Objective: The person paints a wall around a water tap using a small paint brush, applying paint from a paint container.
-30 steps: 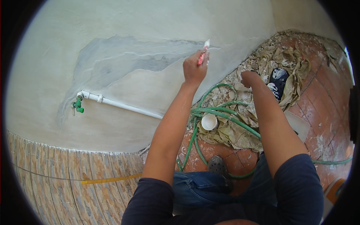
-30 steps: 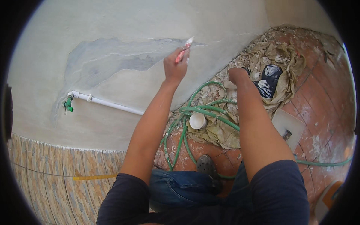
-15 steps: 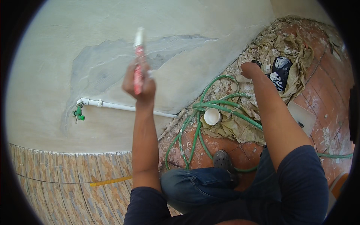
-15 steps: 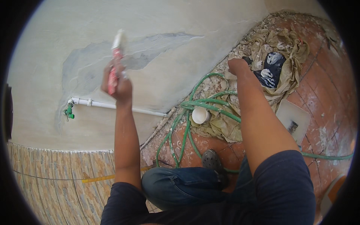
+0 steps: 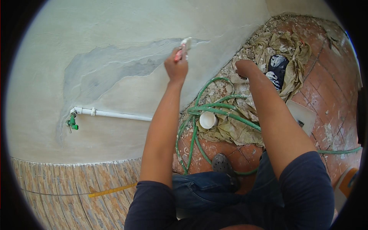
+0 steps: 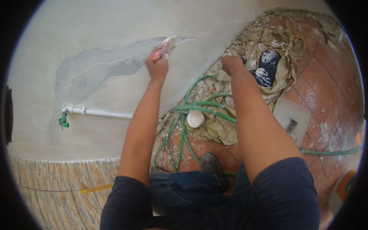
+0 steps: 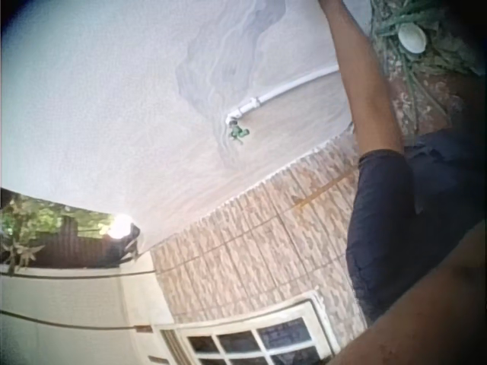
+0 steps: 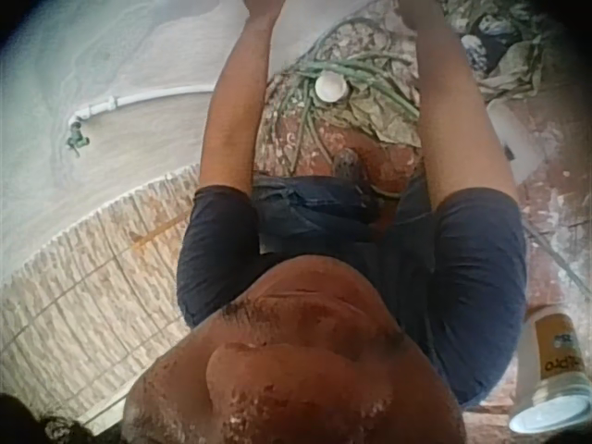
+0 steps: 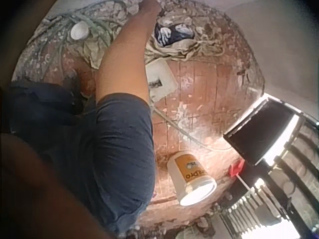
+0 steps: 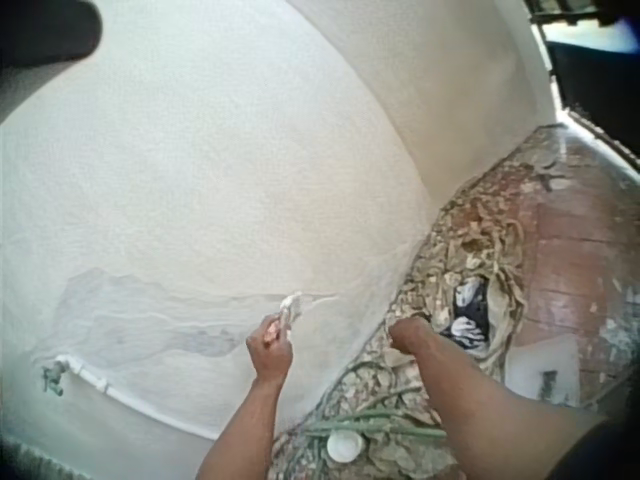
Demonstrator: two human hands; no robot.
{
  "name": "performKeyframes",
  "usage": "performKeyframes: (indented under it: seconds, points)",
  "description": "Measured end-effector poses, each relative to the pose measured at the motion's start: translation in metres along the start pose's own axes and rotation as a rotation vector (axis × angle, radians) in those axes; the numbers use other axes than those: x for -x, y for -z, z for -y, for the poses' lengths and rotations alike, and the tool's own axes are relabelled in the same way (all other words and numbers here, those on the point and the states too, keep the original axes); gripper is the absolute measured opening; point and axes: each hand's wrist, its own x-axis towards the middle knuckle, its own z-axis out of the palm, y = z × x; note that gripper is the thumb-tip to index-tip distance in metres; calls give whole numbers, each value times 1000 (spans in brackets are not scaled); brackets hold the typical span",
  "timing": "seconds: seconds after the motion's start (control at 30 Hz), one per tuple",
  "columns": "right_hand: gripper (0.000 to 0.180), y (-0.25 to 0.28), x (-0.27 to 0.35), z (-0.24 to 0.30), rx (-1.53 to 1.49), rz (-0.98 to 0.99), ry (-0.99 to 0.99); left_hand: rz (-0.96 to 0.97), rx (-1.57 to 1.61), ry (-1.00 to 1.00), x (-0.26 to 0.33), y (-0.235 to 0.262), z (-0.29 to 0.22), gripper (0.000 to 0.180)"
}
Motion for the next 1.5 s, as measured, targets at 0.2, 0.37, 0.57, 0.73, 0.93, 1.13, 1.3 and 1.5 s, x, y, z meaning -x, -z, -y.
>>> performKeyframes:
  seconds: [0.2,0.37,0.57,0.73,0.93,1.13,1.3,1.5]
  points:
    - [30,-12,-8,-3,-1,6,5,-173,-63,-104,-13,110,4,15]
    - [32,-22,-19,4,-23,58,-1,-248,-73,-126,-8,154,-30,13]
    - [33,-22,-20,7,-6,94,11,246,2,-373,-4,66,-40,13]
    - [32,-13,-12,2,4,46,-13,515,80,-275,-4,-38,-41,17]
    - [30,-3,-5,-7,-1,53,-81,488,13,-113,-11,-52,-8,16]
    - [30,-7,-9,-6,-7,33,-27,227,24,-49,-13,39,12,14]
    - [31,-15,-16,3,-41,47,6,-46,-154,-83,6,134,0,15]
    - [23,-23,-19,3,-13,20,16,-174,-34,-217,22,152,-12,15]
